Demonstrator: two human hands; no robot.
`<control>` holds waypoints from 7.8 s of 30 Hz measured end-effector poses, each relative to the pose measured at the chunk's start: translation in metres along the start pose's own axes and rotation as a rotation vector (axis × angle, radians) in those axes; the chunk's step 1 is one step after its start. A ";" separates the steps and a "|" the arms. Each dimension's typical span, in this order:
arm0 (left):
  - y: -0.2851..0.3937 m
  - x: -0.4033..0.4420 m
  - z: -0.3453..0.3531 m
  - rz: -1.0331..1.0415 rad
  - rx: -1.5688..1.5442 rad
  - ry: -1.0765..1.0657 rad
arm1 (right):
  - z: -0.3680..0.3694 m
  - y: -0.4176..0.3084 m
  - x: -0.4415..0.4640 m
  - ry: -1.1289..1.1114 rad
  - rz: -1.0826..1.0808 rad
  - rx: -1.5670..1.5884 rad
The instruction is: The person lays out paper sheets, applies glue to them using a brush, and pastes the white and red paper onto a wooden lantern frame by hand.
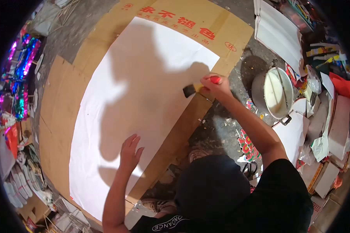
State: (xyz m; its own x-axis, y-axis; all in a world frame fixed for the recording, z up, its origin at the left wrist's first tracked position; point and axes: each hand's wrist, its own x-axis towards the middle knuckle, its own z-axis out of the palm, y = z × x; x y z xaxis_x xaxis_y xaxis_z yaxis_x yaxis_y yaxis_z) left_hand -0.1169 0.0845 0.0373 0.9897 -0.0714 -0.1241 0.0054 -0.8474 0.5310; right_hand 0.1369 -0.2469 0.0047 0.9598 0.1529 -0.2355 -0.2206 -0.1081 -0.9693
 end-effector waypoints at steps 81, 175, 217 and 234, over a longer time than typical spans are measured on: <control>-0.026 0.072 0.022 -0.450 0.344 0.049 | -0.184 -0.110 -0.084 0.500 -0.258 -0.097; 0.072 -0.005 0.082 -0.432 -0.652 -0.167 | -0.264 -0.010 -0.153 0.947 0.050 0.490; -0.329 -0.271 -0.057 -0.607 0.348 0.069 | 0.449 -0.090 -0.003 -0.530 0.172 0.237; -0.362 -0.625 0.001 -1.316 0.395 0.575 | 0.520 0.009 -0.031 -0.123 0.028 0.332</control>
State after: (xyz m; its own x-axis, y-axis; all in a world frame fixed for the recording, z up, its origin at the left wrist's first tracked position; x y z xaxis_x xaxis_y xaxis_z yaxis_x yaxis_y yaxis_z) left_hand -0.7380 0.4349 -0.0781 0.2256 0.9719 0.0668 0.9729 -0.2283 0.0358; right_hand 0.0145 0.2585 -0.0333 0.9289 0.2737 -0.2495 -0.3104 0.2081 -0.9275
